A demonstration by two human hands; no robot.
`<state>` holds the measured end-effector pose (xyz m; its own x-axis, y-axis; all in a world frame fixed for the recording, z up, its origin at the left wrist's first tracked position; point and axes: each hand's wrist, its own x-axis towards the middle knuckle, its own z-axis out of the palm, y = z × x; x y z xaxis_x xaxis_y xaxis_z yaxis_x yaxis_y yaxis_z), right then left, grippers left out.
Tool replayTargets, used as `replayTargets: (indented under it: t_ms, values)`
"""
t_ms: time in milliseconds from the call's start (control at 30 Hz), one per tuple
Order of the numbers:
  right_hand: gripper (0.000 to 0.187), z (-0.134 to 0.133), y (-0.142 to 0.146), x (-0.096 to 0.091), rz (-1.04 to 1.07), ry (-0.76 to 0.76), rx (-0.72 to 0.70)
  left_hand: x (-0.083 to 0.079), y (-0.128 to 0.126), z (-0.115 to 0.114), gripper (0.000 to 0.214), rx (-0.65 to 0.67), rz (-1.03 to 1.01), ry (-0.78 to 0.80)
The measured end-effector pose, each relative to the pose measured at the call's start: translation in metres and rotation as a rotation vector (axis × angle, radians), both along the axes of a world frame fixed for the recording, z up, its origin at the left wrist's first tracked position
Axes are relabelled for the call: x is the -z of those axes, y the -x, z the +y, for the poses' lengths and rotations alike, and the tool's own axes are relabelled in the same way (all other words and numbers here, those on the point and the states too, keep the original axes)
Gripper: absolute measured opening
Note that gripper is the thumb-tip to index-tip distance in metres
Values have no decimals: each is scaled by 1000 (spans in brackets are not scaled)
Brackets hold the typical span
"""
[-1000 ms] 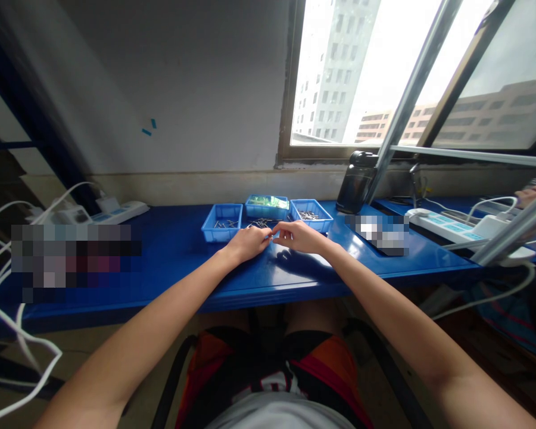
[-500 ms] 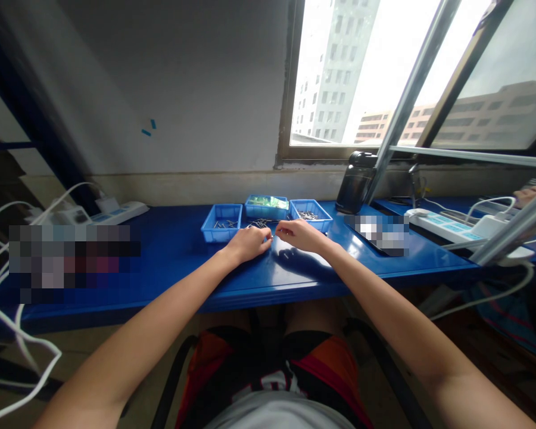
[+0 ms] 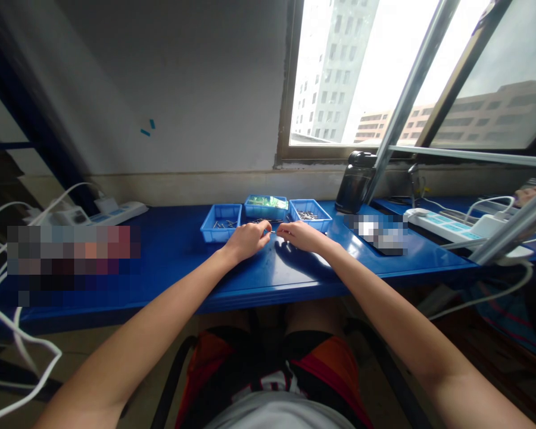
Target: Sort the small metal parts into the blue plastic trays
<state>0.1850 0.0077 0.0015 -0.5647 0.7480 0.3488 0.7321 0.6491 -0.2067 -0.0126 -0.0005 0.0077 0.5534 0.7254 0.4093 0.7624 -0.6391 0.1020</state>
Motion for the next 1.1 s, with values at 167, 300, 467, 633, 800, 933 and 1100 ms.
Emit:
replayTargets:
  t_ms: [167,300,467,633,800,933,1100]
  values:
    - [24,-1,4,1,-7,-19,-23,-2,0,0,24,37,-22,78]
    - [22,-2,4,0,-20,-12,-12,-2,1,1,25,-11,-15,83]
    - [22,-3,3,-2,-22,-8,18,-1,1,0,26,-58,75,41]
    - [22,-5,4,-3,-11,5,22,-3,-1,-3,25,-84,118,68]
    - [21,-10,6,-7,43,-18,-2,-2,-2,-3,24,-84,120,86]
    - [19,-12,7,-8,-7,-11,-56,0,-1,-1,24,-84,125,98]
    - [21,-10,6,-9,-14,-57,-30,0,0,-1,27,-107,109,110]
